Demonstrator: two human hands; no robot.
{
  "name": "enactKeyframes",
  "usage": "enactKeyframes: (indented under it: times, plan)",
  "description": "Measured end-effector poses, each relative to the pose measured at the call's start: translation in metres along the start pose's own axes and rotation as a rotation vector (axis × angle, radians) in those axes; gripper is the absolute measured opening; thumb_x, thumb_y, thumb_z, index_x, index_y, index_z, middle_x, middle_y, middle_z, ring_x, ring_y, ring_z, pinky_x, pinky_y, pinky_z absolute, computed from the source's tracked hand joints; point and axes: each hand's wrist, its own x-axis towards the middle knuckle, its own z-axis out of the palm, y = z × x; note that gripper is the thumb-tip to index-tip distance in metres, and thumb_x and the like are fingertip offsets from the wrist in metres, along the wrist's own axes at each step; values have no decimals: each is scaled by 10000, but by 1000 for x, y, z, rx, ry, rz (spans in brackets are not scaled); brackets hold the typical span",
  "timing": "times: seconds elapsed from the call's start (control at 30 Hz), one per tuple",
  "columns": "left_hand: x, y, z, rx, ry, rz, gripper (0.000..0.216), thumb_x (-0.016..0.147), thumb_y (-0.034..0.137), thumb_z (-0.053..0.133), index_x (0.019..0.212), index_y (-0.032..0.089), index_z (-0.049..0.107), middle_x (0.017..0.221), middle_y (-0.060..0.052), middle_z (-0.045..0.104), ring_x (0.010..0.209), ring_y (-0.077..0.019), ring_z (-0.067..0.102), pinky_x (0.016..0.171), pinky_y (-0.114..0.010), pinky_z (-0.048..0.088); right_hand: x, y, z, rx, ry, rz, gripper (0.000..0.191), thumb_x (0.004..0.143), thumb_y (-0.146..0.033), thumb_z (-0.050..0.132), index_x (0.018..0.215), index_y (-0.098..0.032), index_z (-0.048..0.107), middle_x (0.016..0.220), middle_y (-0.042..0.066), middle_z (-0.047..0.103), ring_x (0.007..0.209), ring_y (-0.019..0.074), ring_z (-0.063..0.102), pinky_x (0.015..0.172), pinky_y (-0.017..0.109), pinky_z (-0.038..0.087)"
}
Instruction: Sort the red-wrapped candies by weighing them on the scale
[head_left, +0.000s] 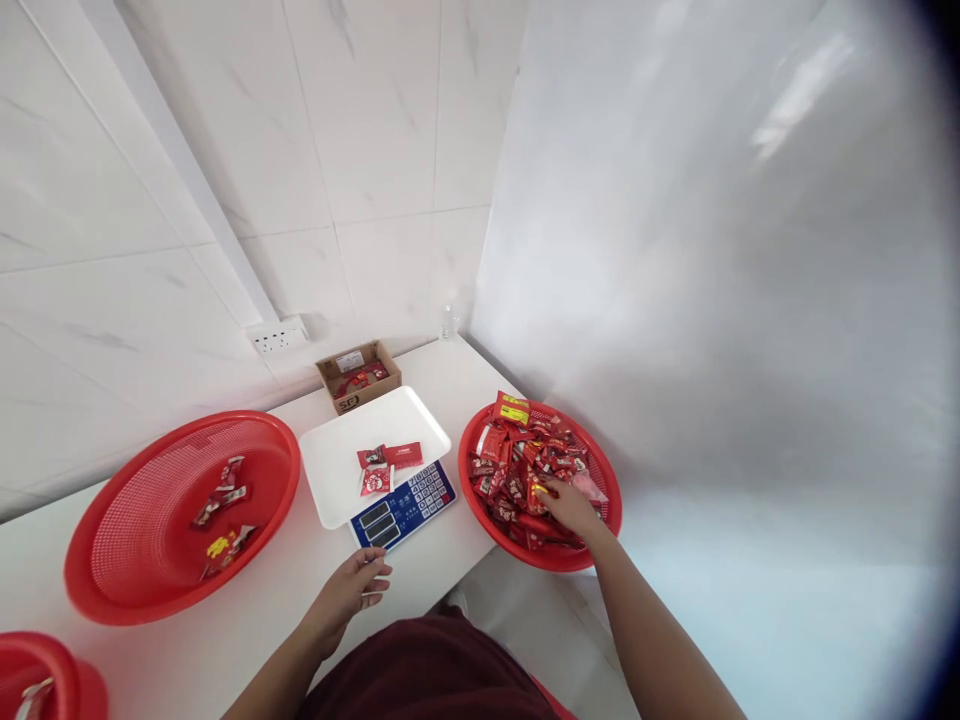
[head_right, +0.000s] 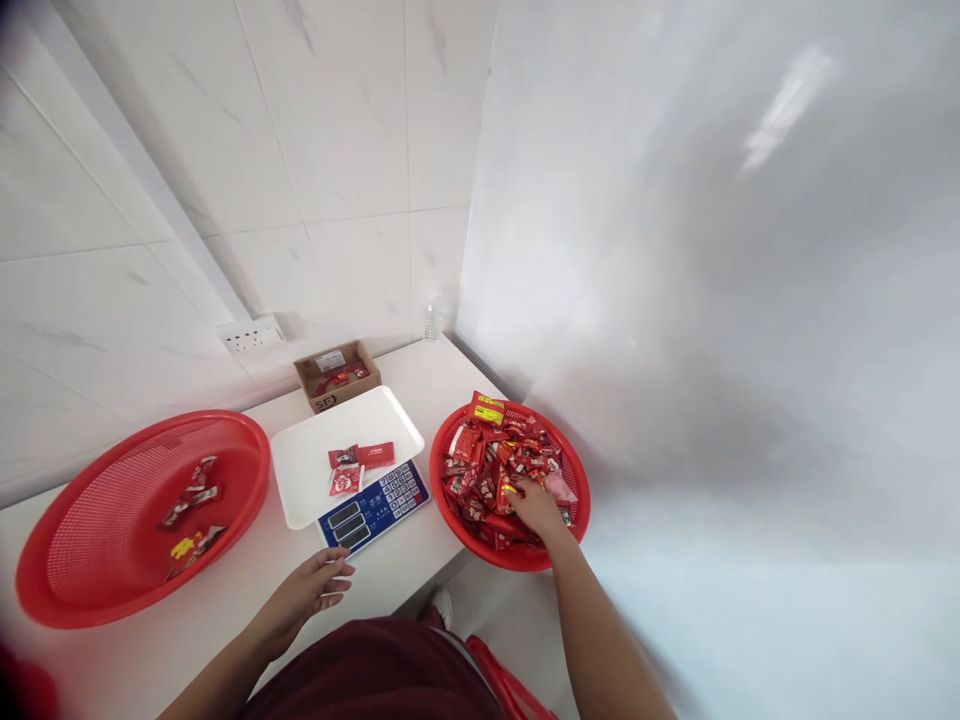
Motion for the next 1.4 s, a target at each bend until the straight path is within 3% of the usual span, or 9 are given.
enactKeyframes:
  times: [0.07, 0.23, 0.4, 0.6, 0.77, 0.9, 1.1, 1.27, 1.4]
  plan:
    - [-1, 1, 1, 10, 1, 0, 585, 519, 562, 749, 942, 189, 591, 910, -62, 634, 781, -169, 599, 766, -315, 460, 10, -3, -6, -18, 4, 13, 287, 797, -396, 521, 900, -193, 695, 972, 98, 705, 987, 250, 615, 912, 346, 415]
    - [-2, 2, -1, 17, 15, 12, 589, 529, 563, 751, 956, 188, 597, 917, -65, 636, 784, -167, 596, 766, -314, 460, 38, -10, -8, -106, 91, 71, 511, 828, -344, 475, 1291, -127, 495, 1350, 182, 484, 1262, 289, 421, 1034, 392, 295]
    - [4, -9, -4, 9, 56, 12, 583, 546, 572, 730, 967, 193, 596, 927, -63, 637, 759, -157, 591, 741, -306, 451, 47, -14, 8, -210, 90, 149, 693, 804, -355, 518, 1425, -128, 309, 1444, 259, 310, 1317, 388, 321, 1031, 539, 234]
    - [5, -15, -3, -19, 112, 7, 556, 531, 577, 727, 912, 195, 593, 866, -46, 631, 701, -142, 578, 698, -288, 430, 51, -11, 12, -232, 75, 118, 578, 808, -327, 510, 1344, -131, 420, 1294, 240, 505, 1211, 380, 457, 988, 553, 286]
    - [3, -7, 1, 4, 84, 36, 582, 539, 587, 718, 947, 188, 600, 898, -59, 637, 724, -149, 578, 707, -291, 431, 48, -8, 6, -125, 86, 84, 383, 832, -245, 447, 1192, -156, 543, 1157, 164, 629, 1105, 273, 567, 954, 416, 375]
    - [8, -5, -1, 24, 46, 18, 578, 542, 576, 728, 958, 194, 603, 928, -63, 639, 756, -158, 591, 728, -297, 440, 38, -2, -6, -4, 119, 36, 360, 843, -256, 407, 1163, -194, 559, 1184, 82, 636, 1078, 211, 586, 922, 328, 414]
    - [9, -3, -3, 25, 31, -8, 618, 512, 589, 740, 963, 191, 597, 934, -63, 635, 761, -159, 590, 736, -300, 444, 20, 4, -29, 109, 220, 77, 355, 794, -322, 455, 1103, -199, 580, 1168, 78, 639, 1062, 226, 586, 892, 343, 429]
    - [0, 8, 4, 26, 6, 10, 572, 547, 567, 729, 948, 183, 596, 938, -69, 632, 771, -157, 587, 752, -299, 437, 8, -5, -37, 346, 285, 100, 345, 678, -352, 582, 992, -215, 623, 1078, 63, 671, 974, 233, 610, 841, 343, 450]
    - [-2, 9, 6, 26, 6, 8, 565, 534, 563, 736, 931, 188, 590, 922, -64, 634, 766, -159, 587, 752, -305, 434, 4, -15, -37, 524, 291, 113, 417, 668, -440, 603, 1018, -214, 633, 988, 58, 694, 864, 218, 639, 754, 331, 486]
